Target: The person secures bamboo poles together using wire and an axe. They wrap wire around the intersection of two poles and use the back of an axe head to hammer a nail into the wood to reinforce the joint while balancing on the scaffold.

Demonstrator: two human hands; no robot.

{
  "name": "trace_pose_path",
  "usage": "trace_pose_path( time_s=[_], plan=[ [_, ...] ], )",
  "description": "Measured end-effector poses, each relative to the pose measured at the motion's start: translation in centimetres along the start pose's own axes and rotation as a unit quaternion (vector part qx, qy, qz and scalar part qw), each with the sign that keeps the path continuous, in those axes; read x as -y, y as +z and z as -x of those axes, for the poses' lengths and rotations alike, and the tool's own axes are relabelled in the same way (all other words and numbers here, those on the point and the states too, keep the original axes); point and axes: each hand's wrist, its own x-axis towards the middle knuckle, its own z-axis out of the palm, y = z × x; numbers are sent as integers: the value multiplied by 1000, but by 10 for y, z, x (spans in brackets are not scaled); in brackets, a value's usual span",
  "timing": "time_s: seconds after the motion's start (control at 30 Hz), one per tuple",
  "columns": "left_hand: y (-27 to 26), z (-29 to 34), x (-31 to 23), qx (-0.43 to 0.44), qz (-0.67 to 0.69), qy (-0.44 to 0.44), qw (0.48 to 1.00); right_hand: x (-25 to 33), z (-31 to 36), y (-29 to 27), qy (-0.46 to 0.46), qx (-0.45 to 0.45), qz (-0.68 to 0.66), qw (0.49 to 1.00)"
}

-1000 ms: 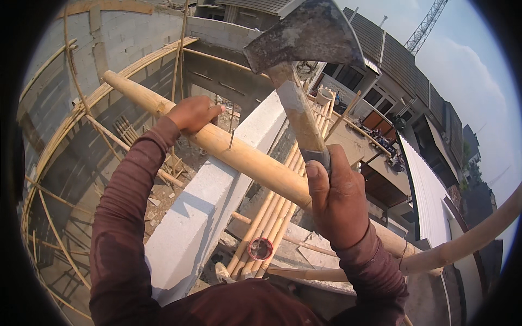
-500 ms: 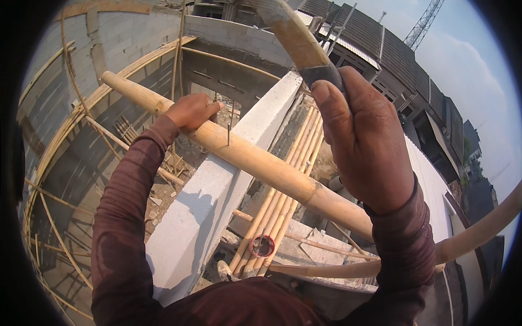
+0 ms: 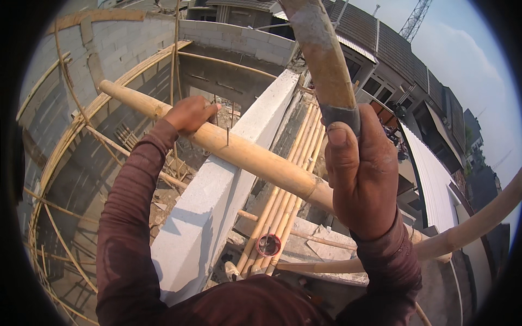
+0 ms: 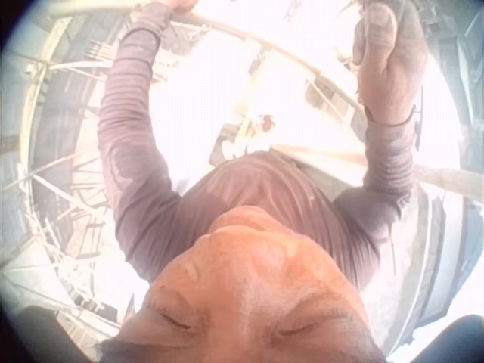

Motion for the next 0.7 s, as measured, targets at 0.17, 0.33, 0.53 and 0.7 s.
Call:
trace_pose_path(
  time_s=[0.17,0.33,0.53,0.7],
  plan=[
    [-2,-6,-1,-12,4,16,1000,-27,-6,3,73,271,283,917],
    [-1,0,-3,0,-5,6,1000,16,-28,-25,16,69,165,984],
    [-2,-2,-15,9,-3,-5,1000,-29,14,12,12,141,234,962],
    [-6,0,-2,1,-11,-13,1000,-24,0,-6,76,234,286,926]
  ],
)
